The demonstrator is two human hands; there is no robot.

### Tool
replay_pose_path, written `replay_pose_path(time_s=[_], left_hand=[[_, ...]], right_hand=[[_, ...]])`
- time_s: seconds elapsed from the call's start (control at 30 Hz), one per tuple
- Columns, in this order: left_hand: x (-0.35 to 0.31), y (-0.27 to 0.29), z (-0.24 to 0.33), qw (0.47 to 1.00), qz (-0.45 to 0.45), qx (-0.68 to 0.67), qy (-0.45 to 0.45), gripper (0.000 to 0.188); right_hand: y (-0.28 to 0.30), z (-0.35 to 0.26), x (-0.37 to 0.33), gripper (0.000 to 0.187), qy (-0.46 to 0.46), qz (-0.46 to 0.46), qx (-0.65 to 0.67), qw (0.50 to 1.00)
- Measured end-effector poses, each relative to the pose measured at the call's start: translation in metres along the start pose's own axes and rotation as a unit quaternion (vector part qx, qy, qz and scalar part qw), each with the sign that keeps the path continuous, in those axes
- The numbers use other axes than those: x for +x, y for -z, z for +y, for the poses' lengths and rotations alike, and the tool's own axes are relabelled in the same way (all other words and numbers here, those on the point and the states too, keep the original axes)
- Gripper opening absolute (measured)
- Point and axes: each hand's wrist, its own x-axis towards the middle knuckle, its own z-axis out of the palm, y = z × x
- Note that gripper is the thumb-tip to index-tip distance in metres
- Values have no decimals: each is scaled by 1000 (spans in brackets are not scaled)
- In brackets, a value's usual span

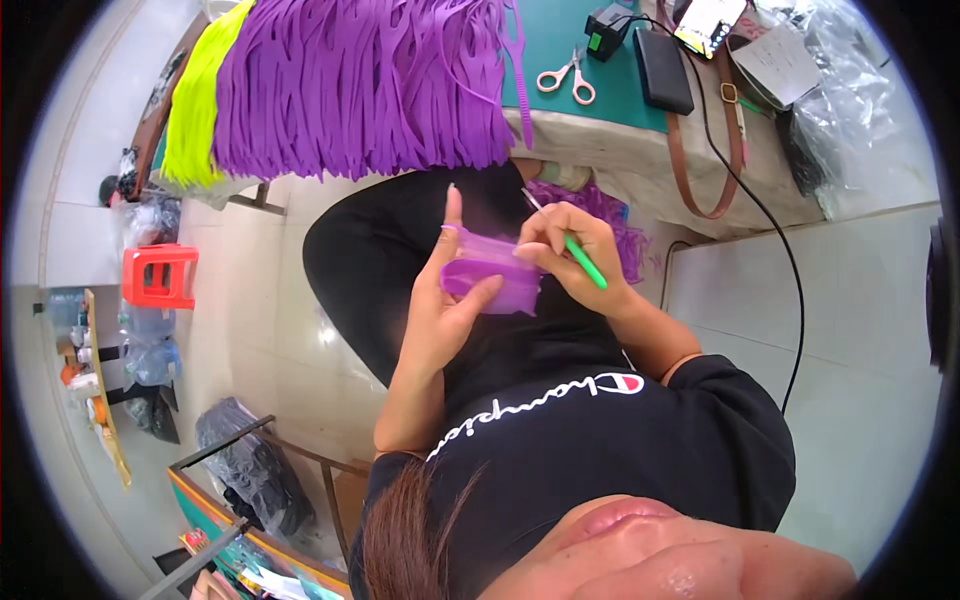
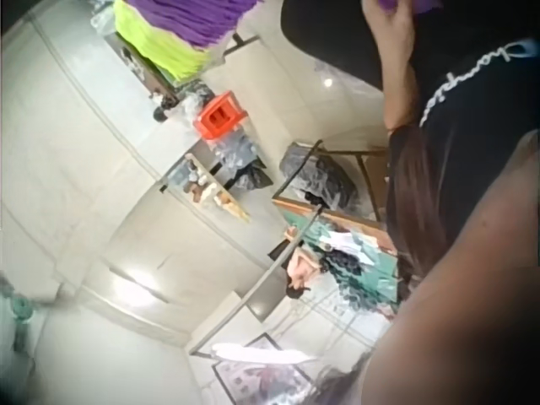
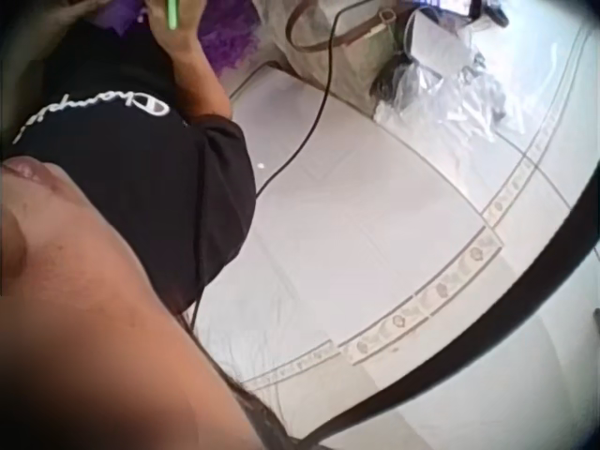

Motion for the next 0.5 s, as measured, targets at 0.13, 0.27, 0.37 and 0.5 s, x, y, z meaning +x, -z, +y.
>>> replay_pose_path(time_s=[0.13, 0.27, 0.37, 0.5], left_hand=[[-5, -20, -5, 924, -41, -349, 148, 80], [-18, -46, -29, 910, 17, -407, 77, 62], [-17, -51, -26, 978, 117, -151, 86, 33], [-10, -56, -11, 970, 149, -188, 36, 21]], right_hand=[[-3, -13, -2, 34, 134, 42, -75, 987], [-5, -19, 1, 34, 210, 66, -185, 958], [4, -19, -8, 28, 210, 24, -198, 957], [17, -35, -14, 21, 68, 54, -54, 995]])
